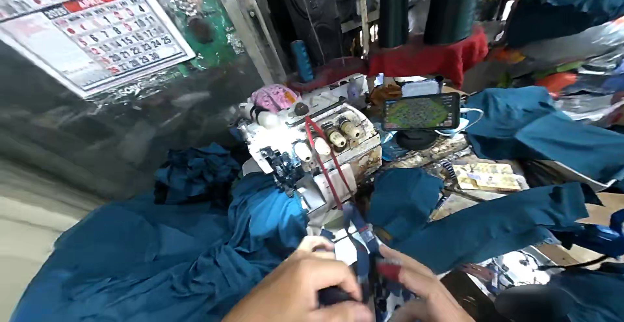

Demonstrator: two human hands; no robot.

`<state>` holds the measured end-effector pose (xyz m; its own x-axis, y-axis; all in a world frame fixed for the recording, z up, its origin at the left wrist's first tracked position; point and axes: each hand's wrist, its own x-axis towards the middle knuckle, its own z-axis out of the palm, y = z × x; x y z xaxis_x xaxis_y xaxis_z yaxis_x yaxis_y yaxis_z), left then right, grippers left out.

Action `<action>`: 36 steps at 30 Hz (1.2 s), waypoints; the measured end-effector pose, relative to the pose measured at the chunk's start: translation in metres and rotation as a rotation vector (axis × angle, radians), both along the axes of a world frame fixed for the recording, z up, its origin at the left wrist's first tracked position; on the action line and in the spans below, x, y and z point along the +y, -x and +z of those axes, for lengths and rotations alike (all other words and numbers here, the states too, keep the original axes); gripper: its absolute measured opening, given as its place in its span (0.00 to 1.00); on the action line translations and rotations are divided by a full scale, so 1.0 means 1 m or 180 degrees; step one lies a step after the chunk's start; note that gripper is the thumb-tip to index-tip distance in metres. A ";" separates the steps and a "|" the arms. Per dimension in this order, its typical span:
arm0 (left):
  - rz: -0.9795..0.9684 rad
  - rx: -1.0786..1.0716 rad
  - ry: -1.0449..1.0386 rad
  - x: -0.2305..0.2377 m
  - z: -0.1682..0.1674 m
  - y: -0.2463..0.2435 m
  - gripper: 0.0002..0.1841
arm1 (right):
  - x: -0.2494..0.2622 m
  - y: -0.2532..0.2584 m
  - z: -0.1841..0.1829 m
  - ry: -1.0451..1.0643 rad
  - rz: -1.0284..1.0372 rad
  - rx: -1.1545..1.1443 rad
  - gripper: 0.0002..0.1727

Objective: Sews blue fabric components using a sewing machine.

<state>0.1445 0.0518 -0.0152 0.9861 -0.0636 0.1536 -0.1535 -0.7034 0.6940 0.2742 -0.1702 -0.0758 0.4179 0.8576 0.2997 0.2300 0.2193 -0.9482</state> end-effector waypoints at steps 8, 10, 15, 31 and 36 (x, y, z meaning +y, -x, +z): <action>0.0325 0.0223 0.0295 0.050 0.051 0.000 0.13 | -0.008 -0.059 0.000 0.1066 0.0462 -0.0669 0.21; 0.0261 0.0320 0.0396 0.046 0.043 -0.003 0.13 | -0.005 -0.057 0.006 0.1182 0.0812 -0.0570 0.31; -0.0034 0.0673 -0.0092 0.023 0.019 -0.017 0.14 | 0.030 -0.028 -0.001 0.0404 0.0801 0.0231 0.22; 0.2033 0.0445 -0.1416 -0.008 -0.014 0.016 0.11 | 0.044 0.006 -0.053 0.1227 0.0200 0.2063 0.10; 0.2286 0.0062 -0.1870 -0.037 -0.049 -0.013 0.12 | 0.047 0.005 -0.059 0.1196 0.0122 0.1974 0.10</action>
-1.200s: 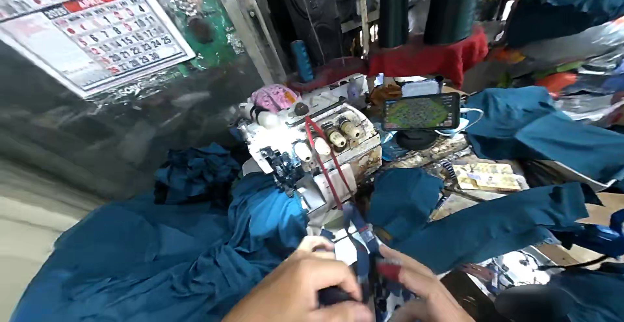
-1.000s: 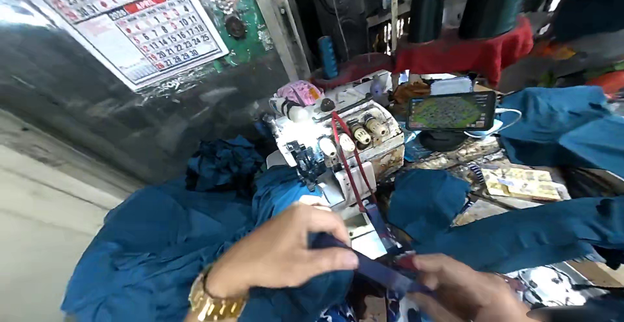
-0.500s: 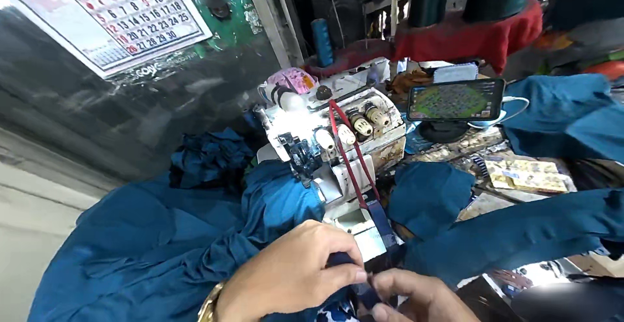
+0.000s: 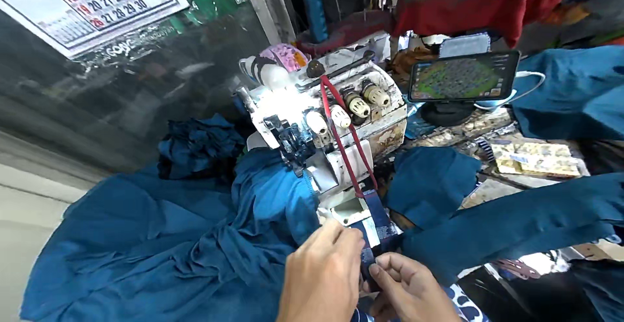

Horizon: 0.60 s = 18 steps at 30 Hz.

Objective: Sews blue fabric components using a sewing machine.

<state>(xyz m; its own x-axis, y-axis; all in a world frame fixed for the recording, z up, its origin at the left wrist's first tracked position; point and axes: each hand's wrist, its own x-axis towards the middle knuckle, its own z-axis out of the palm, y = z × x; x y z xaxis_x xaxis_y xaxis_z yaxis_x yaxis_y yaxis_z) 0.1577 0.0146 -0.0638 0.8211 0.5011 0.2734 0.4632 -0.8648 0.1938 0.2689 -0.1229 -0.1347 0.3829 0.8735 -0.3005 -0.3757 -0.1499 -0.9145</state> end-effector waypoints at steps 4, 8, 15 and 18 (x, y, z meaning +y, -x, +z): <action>0.0064 0.0175 -0.0292 -0.005 -0.033 -0.008 0.14 | -0.001 0.001 -0.006 -0.0030 -0.0059 -0.0068 0.11; 0.0054 -0.0029 -0.0269 -0.007 -0.038 -0.005 0.12 | -0.015 0.001 -0.002 -0.0099 0.0211 -0.0694 0.21; 0.0073 -0.1415 0.1778 -0.020 -0.011 0.019 0.06 | -0.017 -0.021 0.036 -0.1039 -0.0270 -0.2599 0.20; 0.0009 -0.1828 0.2251 -0.027 0.001 0.031 0.07 | 0.010 -0.026 0.037 -0.1335 -0.0075 -0.2148 0.16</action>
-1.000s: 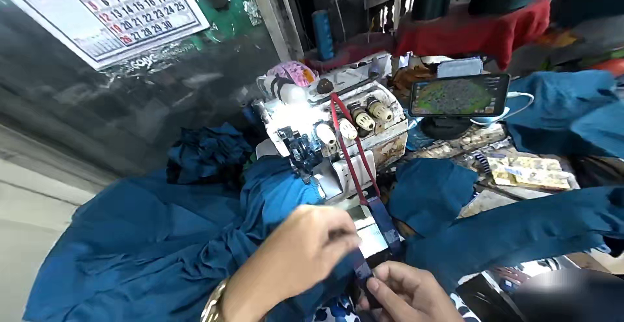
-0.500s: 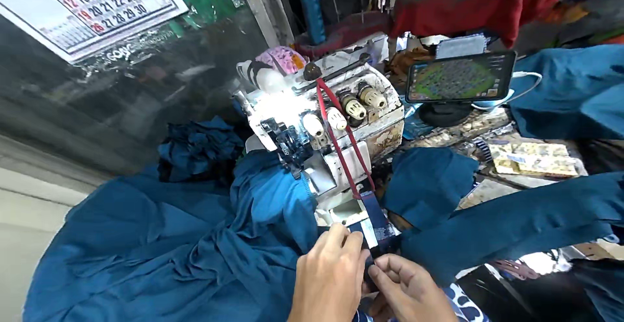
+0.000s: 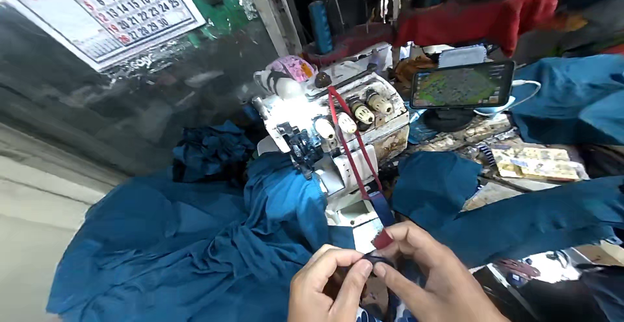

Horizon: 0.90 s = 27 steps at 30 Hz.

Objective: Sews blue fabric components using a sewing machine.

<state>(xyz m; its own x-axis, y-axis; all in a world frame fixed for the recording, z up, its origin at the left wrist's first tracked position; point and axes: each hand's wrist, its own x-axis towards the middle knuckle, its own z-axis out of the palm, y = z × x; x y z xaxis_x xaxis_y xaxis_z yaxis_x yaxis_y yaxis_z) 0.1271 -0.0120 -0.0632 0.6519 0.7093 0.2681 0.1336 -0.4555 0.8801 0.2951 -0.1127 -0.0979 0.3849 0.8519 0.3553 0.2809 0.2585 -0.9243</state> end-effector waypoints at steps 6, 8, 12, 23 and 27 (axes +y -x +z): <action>0.0039 -0.0294 -0.0421 0.020 0.034 0.007 0.05 | -0.002 -0.005 0.006 0.0021 0.0195 0.0047 0.15; 0.0368 0.0052 -0.1119 0.031 0.039 -0.005 0.08 | -0.004 -0.005 0.007 0.0072 0.0172 -0.0005 0.16; -0.0031 0.0745 -0.1034 0.028 0.031 -0.009 0.14 | -0.007 -0.003 0.014 0.0117 0.0150 -0.0115 0.17; -0.0315 0.0031 0.0118 0.019 0.008 -0.002 0.05 | -0.006 -0.013 0.010 0.0248 0.0352 0.0031 0.23; -0.0310 -0.0011 -0.0099 0.013 0.011 -0.004 0.09 | -0.006 -0.012 0.014 0.0155 0.0343 0.0121 0.22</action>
<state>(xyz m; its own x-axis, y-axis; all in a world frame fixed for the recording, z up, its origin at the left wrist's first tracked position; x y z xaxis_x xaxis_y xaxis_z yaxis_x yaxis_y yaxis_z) 0.1306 0.0005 -0.0521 0.7165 0.6338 0.2914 0.0844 -0.4934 0.8657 0.3075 -0.1192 -0.0834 0.3026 0.9049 0.2994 0.2186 0.2399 -0.9459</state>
